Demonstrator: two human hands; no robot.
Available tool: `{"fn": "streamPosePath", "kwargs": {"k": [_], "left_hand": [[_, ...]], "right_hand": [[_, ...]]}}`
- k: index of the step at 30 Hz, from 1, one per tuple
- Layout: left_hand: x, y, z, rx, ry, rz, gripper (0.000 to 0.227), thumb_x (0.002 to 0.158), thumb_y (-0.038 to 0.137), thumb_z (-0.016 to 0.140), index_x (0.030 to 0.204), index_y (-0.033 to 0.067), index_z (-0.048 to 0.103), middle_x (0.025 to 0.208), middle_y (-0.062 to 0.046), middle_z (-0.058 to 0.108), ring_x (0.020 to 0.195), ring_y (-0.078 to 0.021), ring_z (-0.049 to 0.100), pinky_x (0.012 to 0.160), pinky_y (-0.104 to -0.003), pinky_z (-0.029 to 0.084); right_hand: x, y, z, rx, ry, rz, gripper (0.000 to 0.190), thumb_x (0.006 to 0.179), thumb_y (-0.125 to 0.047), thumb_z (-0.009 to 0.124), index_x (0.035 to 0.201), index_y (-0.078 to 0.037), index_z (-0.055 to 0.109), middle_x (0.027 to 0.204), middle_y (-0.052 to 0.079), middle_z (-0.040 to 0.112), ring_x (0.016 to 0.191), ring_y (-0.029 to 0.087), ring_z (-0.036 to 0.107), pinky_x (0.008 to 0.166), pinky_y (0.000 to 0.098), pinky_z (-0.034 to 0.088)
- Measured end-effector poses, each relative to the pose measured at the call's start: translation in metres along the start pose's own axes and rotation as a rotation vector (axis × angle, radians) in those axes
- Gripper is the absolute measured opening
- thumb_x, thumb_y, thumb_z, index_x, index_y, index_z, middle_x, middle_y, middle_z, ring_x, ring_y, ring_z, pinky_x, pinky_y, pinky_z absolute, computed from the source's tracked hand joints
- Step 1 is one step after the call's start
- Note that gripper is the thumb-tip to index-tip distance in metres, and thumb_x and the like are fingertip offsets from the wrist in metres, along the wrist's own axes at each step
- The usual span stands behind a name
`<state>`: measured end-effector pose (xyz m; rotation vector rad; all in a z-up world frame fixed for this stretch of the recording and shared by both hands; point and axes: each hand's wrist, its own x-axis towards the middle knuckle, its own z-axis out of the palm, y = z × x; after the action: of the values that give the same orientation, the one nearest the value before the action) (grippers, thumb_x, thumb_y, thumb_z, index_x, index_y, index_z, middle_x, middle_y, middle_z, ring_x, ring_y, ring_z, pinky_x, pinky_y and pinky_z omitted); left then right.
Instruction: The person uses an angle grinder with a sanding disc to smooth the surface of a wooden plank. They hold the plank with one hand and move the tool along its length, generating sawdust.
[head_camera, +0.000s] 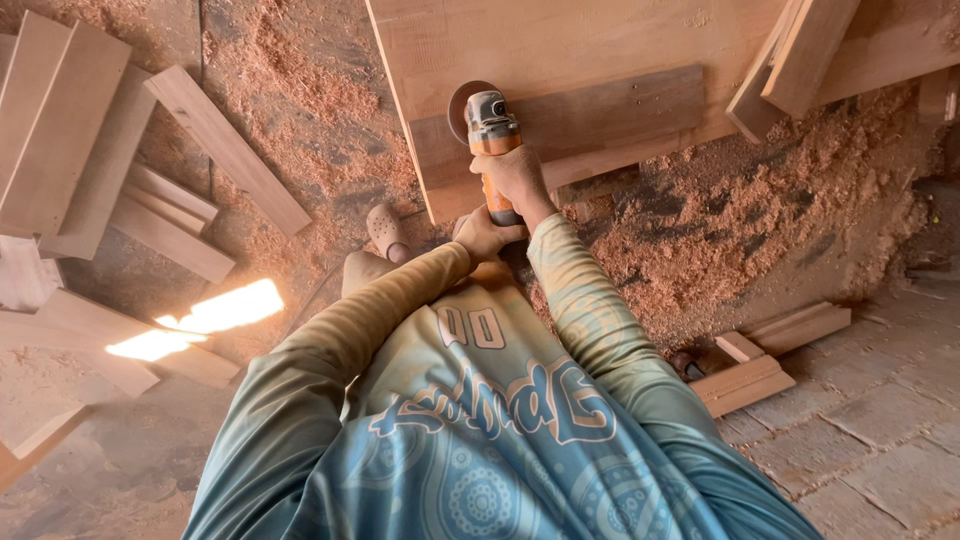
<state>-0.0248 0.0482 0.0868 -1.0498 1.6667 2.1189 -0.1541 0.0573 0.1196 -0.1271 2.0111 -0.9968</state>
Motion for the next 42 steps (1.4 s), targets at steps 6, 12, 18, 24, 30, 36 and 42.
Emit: {"fn": "streamPosePath", "kwargs": {"k": [6,12,18,24,30,36,42], "left_hand": [[-0.013,-0.033,-0.008,-0.254,0.022,0.02,0.052,0.074,0.032,0.086,0.11,-0.0011,0.067,0.093,-0.01,0.076,0.079,-0.0208,0.072,0.069,-0.035,0.06],[-0.01,-0.045,-0.002,-0.396,0.061,0.122,0.047,0.077,0.025,0.086,0.111,-0.0008,0.068,0.096,-0.009,0.076,0.081,-0.0164,0.073,0.07,-0.03,0.061],[0.007,-0.033,0.012,-0.361,-0.054,-0.079,0.04,0.076,0.017,0.083,0.105,-0.0047,0.068,0.089,-0.015,0.074,0.075,-0.0258,0.072,0.067,-0.039,0.06],[0.032,-0.031,0.054,-0.276,-0.161,0.059,0.037,0.076,0.017,0.083,0.107,-0.0006,0.073,0.097,-0.009,0.078,0.084,-0.0172,0.074,0.076,-0.031,0.06],[0.052,-0.015,0.063,-0.278,-0.219,-0.052,0.044,0.072,0.018,0.086,0.108,-0.001,0.071,0.096,-0.011,0.077,0.083,-0.021,0.074,0.076,-0.037,0.061],[0.027,-0.019,0.024,-0.083,-0.051,0.006,0.045,0.074,0.027,0.087,0.109,0.0006,0.074,0.097,-0.008,0.078,0.085,-0.0164,0.074,0.079,-0.032,0.059],[0.016,-0.038,0.003,-0.315,-0.062,0.04,0.044,0.075,0.024,0.086,0.108,-0.0007,0.071,0.094,-0.009,0.076,0.081,-0.0195,0.072,0.072,-0.037,0.059]], "right_hand": [[-0.015,0.003,0.034,-0.322,0.01,-0.172,0.032,0.063,-0.03,0.083,0.084,-0.008,0.074,0.074,0.008,0.075,0.065,0.021,0.074,0.063,0.0356,0.059],[-0.022,-0.009,0.043,-0.459,-0.027,-0.162,0.039,0.063,-0.033,0.086,0.087,-0.005,0.074,0.081,0.015,0.076,0.074,0.025,0.075,0.07,0.0374,0.059],[-0.011,0.001,0.007,-0.331,0.005,-0.135,0.036,0.062,-0.028,0.083,0.089,-0.005,0.075,0.082,0.012,0.077,0.075,0.023,0.076,0.069,0.0363,0.06],[0.0,0.03,-0.04,-0.189,0.051,-0.085,0.031,0.064,-0.022,0.083,0.089,-0.005,0.074,0.08,0.009,0.076,0.072,0.021,0.075,0.066,0.034,0.058],[0.011,0.036,-0.061,0.033,0.069,0.078,0.03,0.065,-0.019,0.082,0.086,0.0,0.073,0.072,0.011,0.073,0.058,0.022,0.071,0.054,0.0371,0.057],[0.004,0.01,-0.019,-0.159,0.033,-0.065,0.027,0.065,-0.022,0.082,0.081,-0.002,0.074,0.072,0.012,0.074,0.062,0.022,0.074,0.058,0.0355,0.058],[-0.006,-0.004,0.014,-0.334,0.04,-0.138,0.034,0.063,-0.03,0.083,0.084,-0.005,0.073,0.079,0.016,0.076,0.073,0.027,0.076,0.067,0.038,0.058]]}}
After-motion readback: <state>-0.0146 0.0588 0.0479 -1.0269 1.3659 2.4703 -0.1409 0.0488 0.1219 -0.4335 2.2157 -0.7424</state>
